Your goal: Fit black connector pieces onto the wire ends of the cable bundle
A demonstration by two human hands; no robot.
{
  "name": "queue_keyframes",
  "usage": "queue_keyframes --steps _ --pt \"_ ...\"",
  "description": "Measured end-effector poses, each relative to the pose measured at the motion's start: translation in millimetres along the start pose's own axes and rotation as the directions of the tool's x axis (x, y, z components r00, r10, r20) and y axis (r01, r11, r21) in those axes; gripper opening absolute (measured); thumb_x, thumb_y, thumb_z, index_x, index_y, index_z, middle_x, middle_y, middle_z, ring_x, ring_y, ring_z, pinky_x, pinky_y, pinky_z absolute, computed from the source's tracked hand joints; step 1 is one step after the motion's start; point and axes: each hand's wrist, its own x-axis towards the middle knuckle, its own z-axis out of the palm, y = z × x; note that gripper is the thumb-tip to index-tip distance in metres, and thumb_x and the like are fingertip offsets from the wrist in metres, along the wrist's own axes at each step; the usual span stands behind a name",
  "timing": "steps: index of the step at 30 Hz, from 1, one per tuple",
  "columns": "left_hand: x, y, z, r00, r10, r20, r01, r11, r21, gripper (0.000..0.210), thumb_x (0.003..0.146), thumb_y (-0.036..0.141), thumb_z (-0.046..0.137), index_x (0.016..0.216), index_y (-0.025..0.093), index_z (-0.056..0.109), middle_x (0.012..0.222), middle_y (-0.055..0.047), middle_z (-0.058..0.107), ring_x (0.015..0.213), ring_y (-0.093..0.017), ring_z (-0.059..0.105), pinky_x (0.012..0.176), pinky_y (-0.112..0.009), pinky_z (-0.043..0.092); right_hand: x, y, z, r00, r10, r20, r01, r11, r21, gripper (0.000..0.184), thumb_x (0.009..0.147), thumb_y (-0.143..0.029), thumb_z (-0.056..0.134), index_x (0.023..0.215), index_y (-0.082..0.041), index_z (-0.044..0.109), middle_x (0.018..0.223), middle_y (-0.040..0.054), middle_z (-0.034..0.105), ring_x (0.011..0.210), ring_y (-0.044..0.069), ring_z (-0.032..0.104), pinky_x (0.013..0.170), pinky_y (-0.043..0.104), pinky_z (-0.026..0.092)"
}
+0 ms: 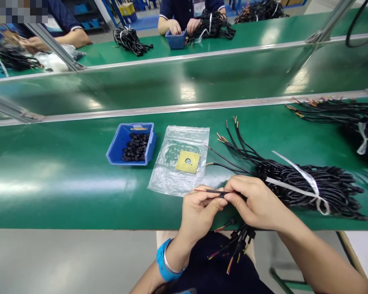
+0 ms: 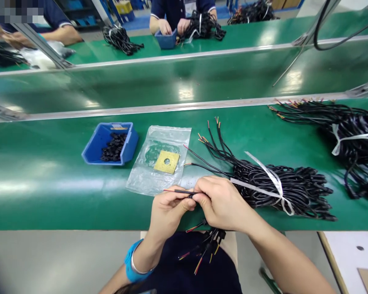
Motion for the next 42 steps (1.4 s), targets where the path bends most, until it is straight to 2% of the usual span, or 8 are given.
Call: queue_keyframes --steps 2,4,8,10,20,30,42 --pt "0.4 0.9 0.2 1.000 0.016 0.013 -0.016 1.000 0.019 0.004 0.072 0.020 0.081 0.076 0.020 0.081 0.075 -0.006 0.074 0.068 -0.019 0.069 0.061 -0.026 0.057 0.7 -0.7 -0.2 1.000 0.021 0.014 -0.021 1.000 0.023 0.018 0.092 -0.019 0.045 0.075 -0.019 0.052 0.067 0.0000 0.056 0.060 0.013 0.050 0.056 0.025 0.037" --pt "0.2 1.9 1.2 1.000 0.004 0.003 -0.004 1.000 -0.030 0.008 0.070 0.019 0.082 0.077 0.020 0.081 0.077 -0.005 0.074 0.070 -0.019 0.070 0.064 -0.026 0.058 1.3 -1.5 0.0 0.999 0.054 0.005 -0.054 0.998 0.023 0.019 0.094 -0.021 0.045 0.075 -0.019 0.051 0.068 0.0002 0.056 0.061 0.013 0.051 0.057 0.025 0.037" --pt "-2.7 1.3 2.0 0.993 -0.072 -0.097 0.048 0.971 -0.233 0.046 0.064 0.014 0.086 0.107 0.019 0.071 0.079 -0.001 0.073 0.069 -0.014 0.070 0.068 -0.022 0.058 1.6 -2.2 0.9 0.996 0.081 -0.032 -0.081 0.997 -0.012 0.021 0.096 -0.023 0.044 0.076 -0.020 0.049 0.069 0.0002 0.055 0.063 0.014 0.051 0.057 0.025 0.038" --pt "-4.3 -0.3 1.2 0.988 -0.085 -0.129 0.044 0.955 -0.292 0.053 0.067 0.013 0.085 0.115 0.019 0.063 0.079 0.000 0.073 0.071 -0.012 0.070 0.070 -0.021 0.058 1.4 -2.3 1.3 0.997 0.079 -0.028 -0.079 0.997 -0.017 0.021 0.097 -0.022 0.043 0.076 -0.020 0.048 0.069 -0.0001 0.055 0.063 0.014 0.051 0.057 0.025 0.037" --pt "-6.1 -3.8 2.1 0.975 -0.114 -0.193 0.035 0.929 -0.369 0.038 0.074 0.018 0.080 0.104 0.017 0.058 0.080 -0.001 0.074 0.071 -0.013 0.071 0.067 -0.022 0.060 2.4 -5.7 1.4 0.992 0.124 0.037 -0.124 0.992 -0.011 0.017 0.097 -0.022 0.040 0.082 -0.021 0.047 0.075 0.0004 0.054 0.069 0.015 0.051 0.062 0.027 0.038" --pt "-4.2 -2.6 1.2 0.976 -0.127 -0.177 0.056 0.931 -0.361 0.036 0.074 0.021 0.081 0.103 0.016 0.059 0.081 -0.002 0.075 0.071 -0.013 0.072 0.068 -0.022 0.061 4.4 -5.7 2.6 0.995 0.103 -0.021 -0.103 0.995 -0.016 0.016 0.091 -0.019 0.046 0.075 -0.021 0.046 0.068 -0.0011 0.053 0.058 0.012 0.047 0.052 0.023 0.035" --pt "-6.1 -3.5 2.1 0.971 -0.150 -0.187 0.073 0.929 -0.363 0.037 0.074 0.019 0.080 0.104 0.017 0.058 0.080 -0.002 0.076 0.067 -0.012 0.072 0.070 -0.023 0.059 2.6 -4.5 2.9 0.993 0.113 -0.009 -0.113 0.993 0.011 0.015 0.092 -0.021 0.047 0.076 -0.021 0.048 0.068 -0.0014 0.053 0.061 0.013 0.050 0.057 0.024 0.037"
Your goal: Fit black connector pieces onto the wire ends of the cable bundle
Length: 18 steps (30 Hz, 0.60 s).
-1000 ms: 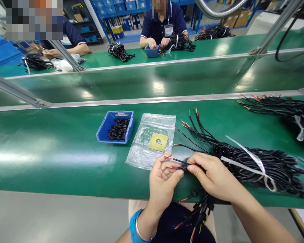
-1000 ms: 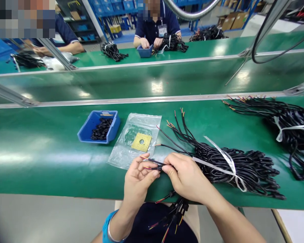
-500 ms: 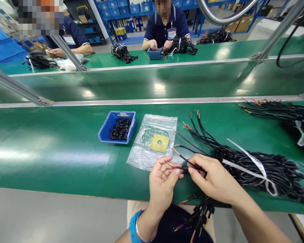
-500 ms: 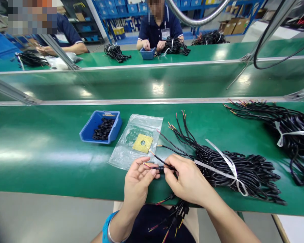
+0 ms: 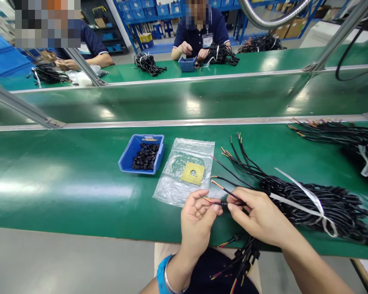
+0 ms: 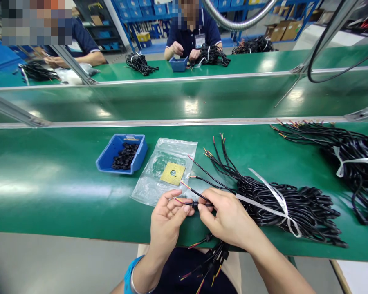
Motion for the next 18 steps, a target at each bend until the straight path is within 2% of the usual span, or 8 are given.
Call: queue_keyframes --steps 4,7,8,10,12,14,16,18 --pt "-1.4 2.1 -3.0 0.999 0.040 0.021 -0.041 0.996 0.074 0.034 0.076 0.019 0.076 0.106 0.017 0.058 0.082 -0.002 0.074 0.071 -0.013 0.071 0.072 -0.024 0.058 0.0 -1.8 -1.7 1.000 -0.010 0.010 0.010 0.999 0.031 0.016 0.091 -0.019 0.048 0.076 -0.020 0.051 0.068 -0.0010 0.054 0.062 0.013 0.050 0.057 0.024 0.037" --pt "-6.0 8.9 -6.3 0.968 0.119 0.220 -0.178 0.946 0.271 0.029 0.079 0.020 0.069 0.106 0.018 0.062 0.086 -0.005 0.075 0.078 -0.017 0.070 0.075 -0.027 0.056 1.7 -1.8 -1.2 0.997 -0.059 -0.042 0.062 0.997 0.055 0.017 0.093 -0.018 0.046 0.078 -0.020 0.054 0.073 0.0004 0.057 0.068 0.013 0.055 0.063 0.024 0.041" --pt "-8.2 10.9 -6.9 0.932 0.126 0.340 -0.253 0.897 0.363 0.028 0.077 0.019 0.068 0.105 0.018 0.064 0.087 -0.005 0.075 0.080 -0.019 0.070 0.077 -0.029 0.055 2.5 -1.0 0.0 0.992 -0.069 -0.102 0.074 0.996 0.043 0.017 0.094 -0.018 0.045 0.079 -0.020 0.054 0.074 0.0007 0.057 0.070 0.014 0.056 0.065 0.024 0.042" --pt "-13.3 12.9 -7.3 0.817 0.078 0.572 -0.422 0.757 0.499 0.030 0.072 0.019 0.070 0.102 0.019 0.069 0.090 -0.006 0.077 0.081 -0.022 0.071 0.080 -0.033 0.053 4.1 1.8 4.4 0.969 -0.084 -0.232 0.083 0.996 -0.013 0.016 0.095 -0.019 0.044 0.083 -0.019 0.054 0.075 0.0007 0.057 0.069 0.013 0.056 0.065 0.024 0.043" --pt "-18.0 12.0 -6.9 0.705 0.011 0.709 -0.540 0.655 0.528 0.032 0.069 0.022 0.073 0.101 0.020 0.073 0.091 -0.006 0.078 0.082 -0.024 0.072 0.081 -0.033 0.053 4.9 5.6 10.8 0.954 -0.116 -0.277 0.089 0.990 -0.109 0.012 0.095 -0.018 0.044 0.089 -0.019 0.054 0.077 0.0012 0.058 0.068 0.014 0.057 0.064 0.024 0.044" --pt "-20.7 11.3 -7.7 0.659 0.021 0.751 -0.582 0.646 0.493 0.033 0.071 0.025 0.072 0.103 0.018 0.073 0.091 -0.007 0.078 0.080 -0.023 0.073 0.077 -0.030 0.054 4.5 9.2 17.6 0.975 -0.144 -0.167 0.101 0.965 -0.241 0.012 0.093 -0.015 0.043 0.092 -0.019 0.055 0.077 0.0020 0.061 0.068 0.016 0.060 0.062 0.026 0.044" --pt "-19.7 16.2 -12.6 0.655 0.118 0.747 -0.624 0.643 0.445 0.030 0.073 0.024 0.069 0.102 0.016 0.073 0.088 -0.009 0.078 0.077 -0.021 0.073 0.073 -0.027 0.055 2.9 12.0 23.0 0.992 -0.123 0.002 0.115 0.921 -0.373 0.013 0.090 -0.013 0.044 0.088 -0.019 0.055 0.076 0.0020 0.062 0.066 0.019 0.062 0.060 0.029 0.044" --pt "-13.0 31.6 -24.0 0.654 0.255 0.712 -0.692 0.582 0.427 0.024 0.074 0.020 0.068 0.098 0.016 0.074 0.084 -0.008 0.078 0.074 -0.020 0.073 0.071 -0.026 0.055 0.8 14.2 26.1 0.989 -0.093 0.116 0.135 0.892 -0.431 0.012 0.088 -0.012 0.046 0.088 -0.020 0.056 0.077 0.0022 0.063 0.067 0.021 0.064 0.060 0.031 0.045"
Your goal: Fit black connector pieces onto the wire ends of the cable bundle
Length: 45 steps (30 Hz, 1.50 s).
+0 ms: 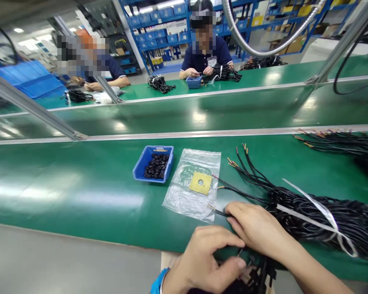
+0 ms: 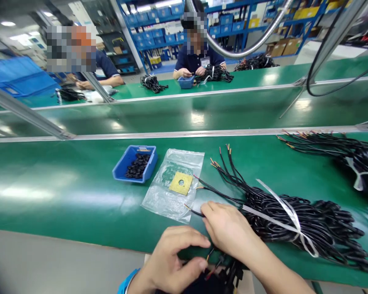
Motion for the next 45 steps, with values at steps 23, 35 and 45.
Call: queue_keyframes --steps 23,35,45 --pt "82.1 -59.8 -189.8 0.935 -0.347 -0.073 0.205 0.360 0.910 0.018 0.077 0.006 0.058 0.080 0.019 0.071 0.085 -0.007 0.071 0.087 -0.026 0.065 0.081 -0.035 0.051 1.0 2.0 5.4 0.917 -0.212 -0.339 0.264 0.958 0.113 0.014 0.099 -0.023 0.045 0.100 -0.019 0.058 0.078 0.0031 0.064 0.068 0.017 0.060 0.062 0.029 0.045" --pt "111.3 -78.9 -176.5 0.940 -0.276 -0.198 0.284 0.318 0.904 0.019 0.088 0.014 0.054 0.098 0.017 0.069 0.098 -0.010 0.068 0.092 -0.025 0.067 0.082 -0.032 0.052 0.8 2.8 7.4 0.925 -0.196 -0.325 0.243 0.964 0.111 0.017 0.100 -0.025 0.043 0.098 -0.019 0.060 0.078 0.0029 0.063 0.067 0.016 0.059 0.062 0.028 0.044" --pt "105.7 -75.1 -181.2 0.958 -0.265 -0.106 0.216 0.428 0.878 0.026 0.085 0.010 0.055 0.105 0.020 0.067 0.107 -0.007 0.067 0.104 -0.023 0.063 0.095 -0.031 0.049 0.5 0.6 6.2 0.931 -0.179 -0.318 0.227 0.966 0.122 0.020 0.100 -0.024 0.042 0.094 -0.020 0.061 0.074 0.0019 0.061 0.065 0.016 0.058 0.062 0.028 0.044"
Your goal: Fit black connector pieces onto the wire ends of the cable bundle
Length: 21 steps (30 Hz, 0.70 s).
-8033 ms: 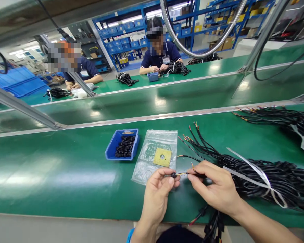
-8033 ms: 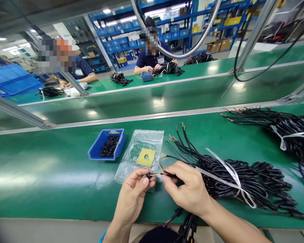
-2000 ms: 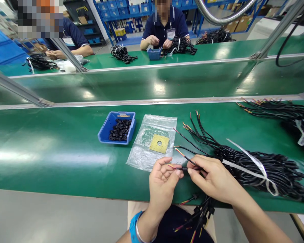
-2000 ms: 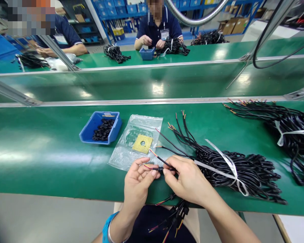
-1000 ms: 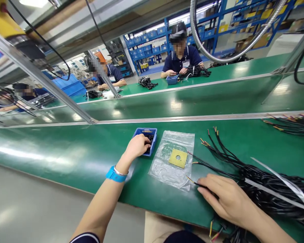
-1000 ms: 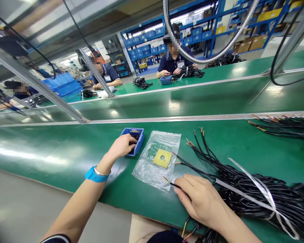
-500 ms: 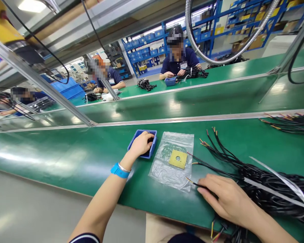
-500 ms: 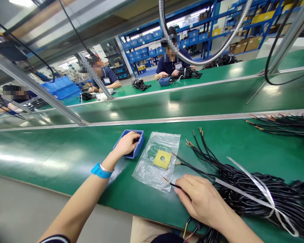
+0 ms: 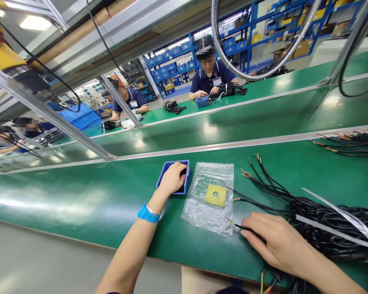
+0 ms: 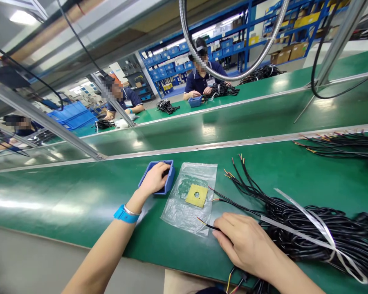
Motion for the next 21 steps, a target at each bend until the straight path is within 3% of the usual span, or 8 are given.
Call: queue_keyframes --steps 2,6,11,16,21 --pt "2.4 2.2 1.4 1.000 -0.013 0.007 0.013 0.999 -0.045 0.025 0.084 0.011 0.057 0.105 0.021 0.068 0.107 -0.007 0.067 0.104 -0.023 0.063 0.097 -0.032 0.048 -0.5 0.8 0.6 1.000 -0.006 0.002 0.006 1.000 -0.003 0.019 0.100 -0.024 0.043 0.095 -0.019 0.060 0.075 0.0020 0.061 0.066 0.016 0.059 0.062 0.029 0.044" --pt "10.5 9.5 7.9 0.988 -0.147 -0.053 0.137 0.978 -0.157 0.015 0.085 0.013 0.054 0.090 0.017 0.068 0.100 -0.012 0.065 0.103 -0.029 0.063 0.095 -0.040 0.048 -0.6 1.8 0.8 1.000 -0.008 0.008 0.008 1.000 -0.009 0.016 0.100 -0.024 0.044 0.097 -0.019 0.059 0.075 0.0020 0.061 0.065 0.016 0.058 0.061 0.029 0.043" --pt "8.6 9.5 1.4 0.948 -0.293 -0.123 0.216 0.878 -0.426 0.008 0.086 0.016 0.055 0.085 0.018 0.062 0.101 -0.013 0.066 0.109 -0.029 0.060 0.098 -0.044 0.047 -0.3 1.5 0.0 1.000 0.004 0.013 -0.004 1.000 0.005 0.016 0.100 -0.024 0.044 0.096 -0.019 0.059 0.075 0.0020 0.061 0.067 0.016 0.058 0.062 0.028 0.043" --pt "-26.1 17.8 -17.5 0.946 -0.322 -0.029 0.184 0.611 -0.770 0.024 0.088 0.034 0.051 0.103 0.017 0.058 0.092 -0.008 0.069 0.077 -0.019 0.068 0.070 -0.034 0.059 0.7 -0.5 -1.7 1.000 0.016 -0.006 -0.016 1.000 0.018 0.018 0.099 -0.023 0.043 0.093 -0.020 0.060 0.073 0.0013 0.060 0.065 0.015 0.057 0.061 0.028 0.044" --pt "-56.9 47.0 -18.2 0.960 -0.235 0.150 0.222 0.316 -0.922 0.039 0.077 0.046 0.067 0.100 0.014 0.064 0.079 -0.007 0.073 0.063 -0.016 0.070 0.058 -0.027 0.059 4.0 -2.9 -4.2 0.998 -0.004 -0.068 0.007 0.999 0.033 0.017 0.098 -0.021 0.046 0.093 -0.019 0.062 0.072 0.0014 0.061 0.063 0.015 0.059 0.060 0.028 0.046"
